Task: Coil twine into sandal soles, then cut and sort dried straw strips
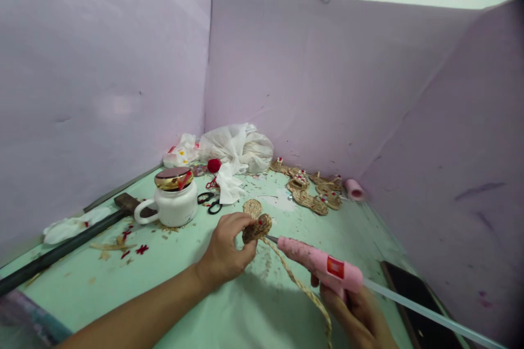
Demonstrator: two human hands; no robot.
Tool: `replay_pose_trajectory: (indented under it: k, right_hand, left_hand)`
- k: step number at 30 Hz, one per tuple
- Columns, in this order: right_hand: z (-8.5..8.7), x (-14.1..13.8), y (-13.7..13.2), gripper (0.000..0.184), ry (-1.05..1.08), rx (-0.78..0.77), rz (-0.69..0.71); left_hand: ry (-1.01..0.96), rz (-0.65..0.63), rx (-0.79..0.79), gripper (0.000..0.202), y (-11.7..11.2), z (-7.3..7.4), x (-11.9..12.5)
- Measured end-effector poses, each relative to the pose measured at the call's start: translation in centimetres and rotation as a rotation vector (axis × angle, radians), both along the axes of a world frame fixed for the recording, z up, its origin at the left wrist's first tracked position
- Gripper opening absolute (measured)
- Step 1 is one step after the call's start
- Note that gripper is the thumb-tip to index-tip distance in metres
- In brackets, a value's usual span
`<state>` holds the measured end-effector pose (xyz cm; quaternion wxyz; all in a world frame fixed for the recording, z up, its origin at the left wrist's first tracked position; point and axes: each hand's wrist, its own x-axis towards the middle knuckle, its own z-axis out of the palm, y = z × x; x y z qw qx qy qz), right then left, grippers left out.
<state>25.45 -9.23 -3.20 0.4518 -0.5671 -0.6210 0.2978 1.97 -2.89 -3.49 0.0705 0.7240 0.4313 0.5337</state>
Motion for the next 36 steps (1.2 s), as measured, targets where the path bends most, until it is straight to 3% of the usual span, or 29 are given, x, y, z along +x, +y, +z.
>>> replay_pose_trajectory:
  k: [10, 20, 36]
  right_hand:
    - [0.55, -0.20, 0.27, 0.027, 0.069, 0.044, 0.046]
    - [-0.26, 0.02, 0.53, 0.034, 0.106, 0.034, 0.009]
    - [0.53, -0.27, 0.62, 0.033, 0.152, 0.079, 0.061]
  left_hand:
    - [-0.008, 0.011, 0.010, 0.028, 0.01, 0.07, 0.07]
    - [0.019, 0.020, -0.003, 0.028, -0.02, -0.07, -0.01]
    - [0.056, 0.006, 0.012, 0.029, -0.11, 0.06, -0.10]
